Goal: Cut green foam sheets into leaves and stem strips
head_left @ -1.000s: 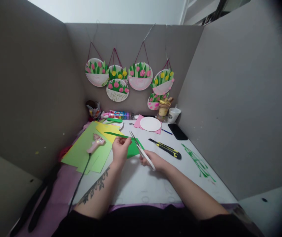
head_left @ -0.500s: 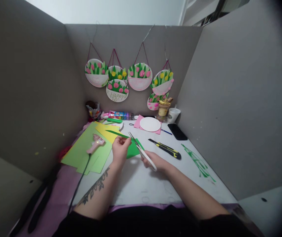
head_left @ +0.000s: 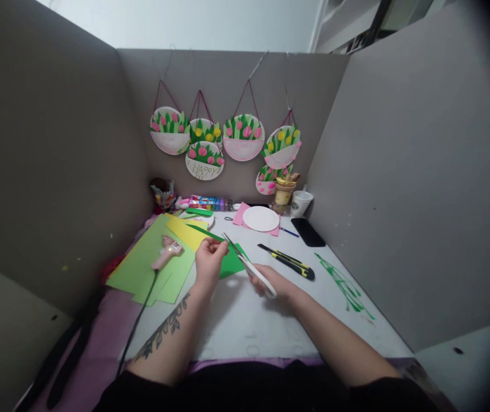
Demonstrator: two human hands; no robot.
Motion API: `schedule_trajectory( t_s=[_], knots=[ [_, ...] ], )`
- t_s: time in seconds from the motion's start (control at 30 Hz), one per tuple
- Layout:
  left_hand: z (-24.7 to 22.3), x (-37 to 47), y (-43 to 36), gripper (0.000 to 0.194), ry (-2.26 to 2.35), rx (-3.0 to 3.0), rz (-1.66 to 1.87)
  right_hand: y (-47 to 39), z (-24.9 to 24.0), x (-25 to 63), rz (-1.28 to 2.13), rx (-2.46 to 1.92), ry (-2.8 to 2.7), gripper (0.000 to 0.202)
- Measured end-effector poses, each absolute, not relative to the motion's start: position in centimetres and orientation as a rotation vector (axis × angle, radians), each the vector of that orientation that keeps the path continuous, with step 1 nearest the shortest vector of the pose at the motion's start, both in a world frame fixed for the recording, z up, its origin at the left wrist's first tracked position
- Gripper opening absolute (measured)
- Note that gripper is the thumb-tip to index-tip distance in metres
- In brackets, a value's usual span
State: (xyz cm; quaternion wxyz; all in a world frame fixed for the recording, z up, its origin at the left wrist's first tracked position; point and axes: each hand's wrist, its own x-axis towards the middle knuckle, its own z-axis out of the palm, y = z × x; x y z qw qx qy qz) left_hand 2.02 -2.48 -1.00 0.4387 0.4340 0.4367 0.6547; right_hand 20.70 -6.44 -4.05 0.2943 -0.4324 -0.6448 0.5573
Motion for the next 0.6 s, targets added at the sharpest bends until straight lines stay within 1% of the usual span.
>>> schedule_trajectory(
  t_s=[0.2,0.4,0.6],
  knots=[
    [-1.4,1.9,-2.2,0.032,1.061,1.114,1.589,-6.3,-4.0,21.3,1.493,-1.198,-1.717,0.032],
    [-1.6,1.8,-2.0,0.033,1.052,1.119,1.575,-5.9,-5.0,21.9,1.409,-1.138,-1.792,0.033],
    [-1.3,1.7,-2.0,0.033,1.074,1.137,1.552,-5.6,-4.8,22.3,1.344,-1.135,-1.863,0.031]
  ],
)
